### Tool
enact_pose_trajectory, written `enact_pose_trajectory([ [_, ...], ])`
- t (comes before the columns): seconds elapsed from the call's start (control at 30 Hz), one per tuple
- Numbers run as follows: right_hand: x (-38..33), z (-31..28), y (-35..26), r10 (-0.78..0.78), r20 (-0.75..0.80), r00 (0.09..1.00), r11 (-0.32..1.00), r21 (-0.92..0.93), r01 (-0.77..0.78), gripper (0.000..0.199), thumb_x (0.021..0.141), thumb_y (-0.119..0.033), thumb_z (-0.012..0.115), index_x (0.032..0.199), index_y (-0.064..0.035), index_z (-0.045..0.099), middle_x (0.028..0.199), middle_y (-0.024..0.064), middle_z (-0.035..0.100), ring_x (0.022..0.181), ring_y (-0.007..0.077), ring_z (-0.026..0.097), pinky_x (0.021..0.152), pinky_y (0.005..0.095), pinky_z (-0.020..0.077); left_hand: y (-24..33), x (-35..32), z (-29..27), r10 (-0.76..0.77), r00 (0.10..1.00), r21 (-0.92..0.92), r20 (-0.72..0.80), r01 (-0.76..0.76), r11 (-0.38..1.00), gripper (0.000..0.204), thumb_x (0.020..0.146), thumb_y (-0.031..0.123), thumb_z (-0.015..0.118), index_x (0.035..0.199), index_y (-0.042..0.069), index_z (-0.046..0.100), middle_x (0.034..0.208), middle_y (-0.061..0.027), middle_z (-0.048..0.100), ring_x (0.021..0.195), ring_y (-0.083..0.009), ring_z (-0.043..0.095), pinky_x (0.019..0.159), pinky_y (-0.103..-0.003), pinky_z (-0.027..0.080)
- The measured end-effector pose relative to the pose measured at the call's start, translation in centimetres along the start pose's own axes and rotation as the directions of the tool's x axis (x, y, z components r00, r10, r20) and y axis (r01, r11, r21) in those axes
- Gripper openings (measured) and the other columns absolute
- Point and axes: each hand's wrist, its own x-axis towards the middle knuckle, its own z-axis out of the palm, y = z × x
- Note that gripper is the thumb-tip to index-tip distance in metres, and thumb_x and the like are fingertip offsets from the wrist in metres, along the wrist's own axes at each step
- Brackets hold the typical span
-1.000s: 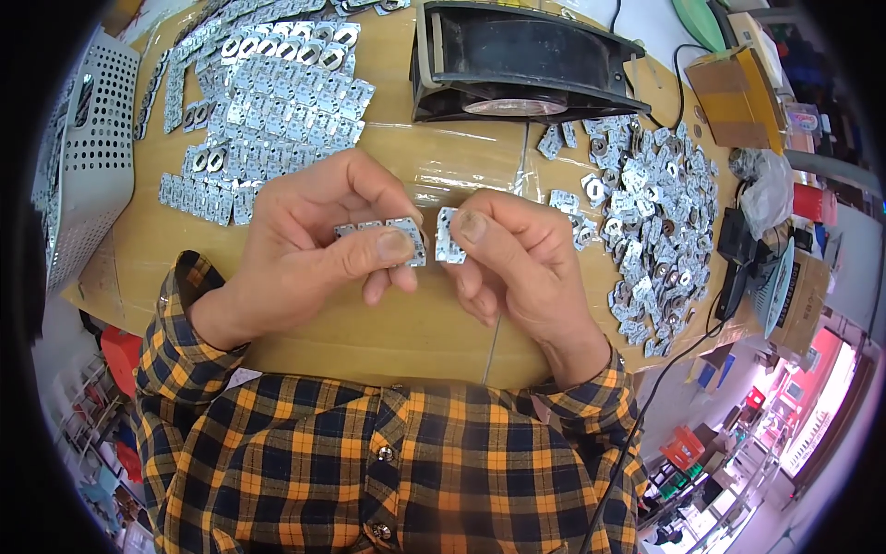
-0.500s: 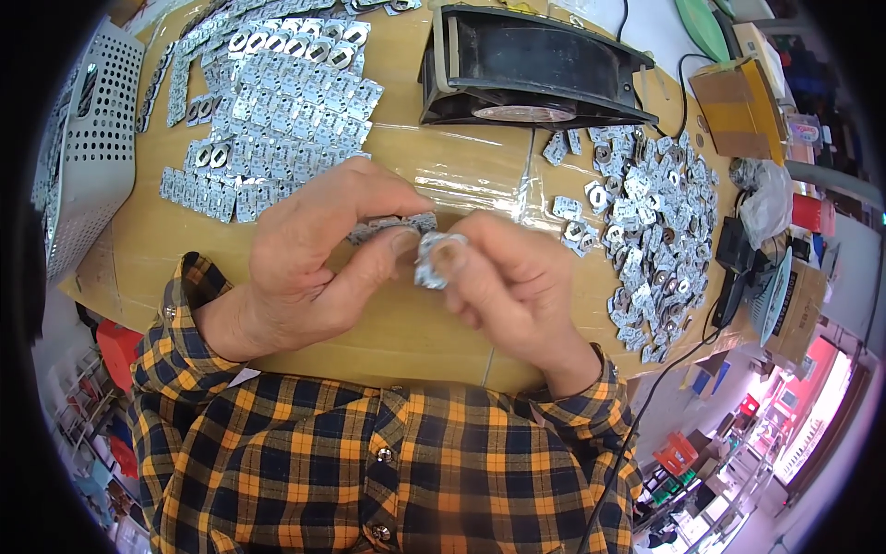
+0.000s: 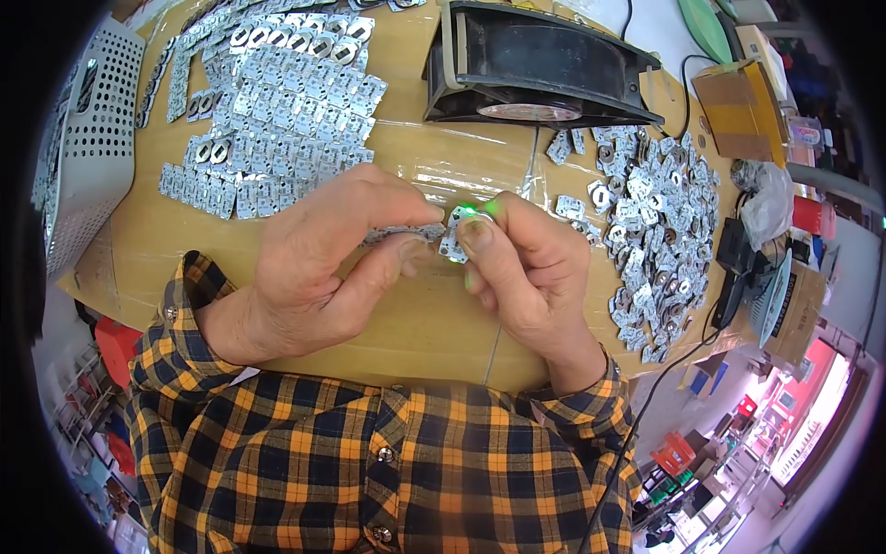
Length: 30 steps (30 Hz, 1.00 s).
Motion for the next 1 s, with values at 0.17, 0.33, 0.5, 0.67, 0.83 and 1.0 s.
enact_pose_trajectory([
  [0.17, -0.2, -0.2, 0.0, 0.032, 0.015, 0.999, 0.997, 0.064, -0.033, 0.021, 0.098, -0.014, 0.054, 0.082, -0.0024, 0.06, 0.06, -0.0027, 0.054, 0.047, 0.0008, 0.042, 0.044, 0.018, 0.0304, 0.3, 0.1, -0.4, -0.046, 0.999, -0.012, 0.028, 0.047, 0.999, 0.028, 0.076, -0.015, 0.064, 0.102, -0.005, 0.062, 0.086, -0.0136, 0.064, 0.073, -0.0216, 0.063, 0.063, -0.028, 0.049],
  [0.33, -0.3, 0.2, 0.0, 0.03, 0.002, 1.0, 0.998, 0.058, -0.03, 0.028, 0.099, -0.021, 0.054, 0.081, 0.0003, 0.057, 0.055, -0.0003, 0.049, 0.042, 0.0043, 0.04, 0.04, 0.0198, 0.03, 0.2, 0.1, -0.3, -0.029, 1.0, -0.018, 0.007, 0.029, 0.999, 0.027, 0.075, -0.015, 0.063, 0.101, -0.005, 0.062, 0.087, -0.0137, 0.064, 0.075, -0.022, 0.063, 0.063, -0.028, 0.049],
  [0.5, -0.1, -0.2, -0.1, 0.064, -0.004, 0.998, 0.996, 0.07, -0.064, 0.026, 0.098, -0.019, 0.056, 0.08, -0.0008, 0.06, 0.058, -0.0014, 0.052, 0.045, 0.0027, 0.043, 0.042, 0.0187, 0.0307, -0.2, 0.0, -0.4, 0.017, 0.997, -0.034, 0.078, -0.014, 0.999, 0.029, 0.073, -0.015, 0.063, 0.1, -0.003, 0.064, 0.088, -0.013, 0.065, 0.074, -0.0219, 0.063, 0.061, -0.028, 0.048],
  [0.67, 0.6, -1.9, -0.9, 0.04, -0.052, 0.998, 0.988, -0.147, -0.047, 0.025, 0.097, -0.016, 0.058, 0.078, -0.001, 0.061, 0.059, -0.0015, 0.055, 0.048, 0.0029, 0.044, 0.045, 0.0205, 0.0327, 1.3, 0.3, -1.0, -0.234, 0.966, -0.145, 0.113, 0.249, 0.958, 0.022, 0.083, -0.01, 0.059, 0.104, -0.004, 0.063, 0.093, -0.0115, 0.065, 0.073, -0.0147, 0.064, 0.058, -0.024, 0.049],
  [0.83, 0.5, -4.7, -0.4, -0.282, -0.153, 0.947, 0.661, -0.747, 0.076, 0.022, 0.096, -0.011, 0.056, 0.078, 0.0023, 0.061, 0.059, 0.0015, 0.054, 0.053, 0.007, 0.046, 0.05, 0.0244, 0.036, 1.2, 0.8, -1.0, -0.543, 0.798, -0.486, 0.261, 0.595, 0.64, 0.021, 0.094, 0.0, 0.055, 0.113, -0.006, 0.059, 0.098, -0.0102, 0.065, 0.074, -0.0096, 0.065, 0.057, -0.02, 0.052],
  [1.0, -0.3, -2.5, -2.2, -0.092, -0.042, 0.995, 0.955, -0.286, 0.076, 0.02, 0.095, -0.009, 0.056, 0.081, 0.0021, 0.065, 0.061, 0.0007, 0.057, 0.053, 0.0061, 0.049, 0.05, 0.0227, 0.0372, 1.1, 0.6, -1.2, -0.529, 0.773, -0.522, 0.35, 0.63, 0.574, 0.023, 0.095, 0.001, 0.055, 0.115, -0.009, 0.054, 0.095, -0.0132, 0.064, 0.076, -0.0122, 0.067, 0.059, -0.021, 0.054],
])
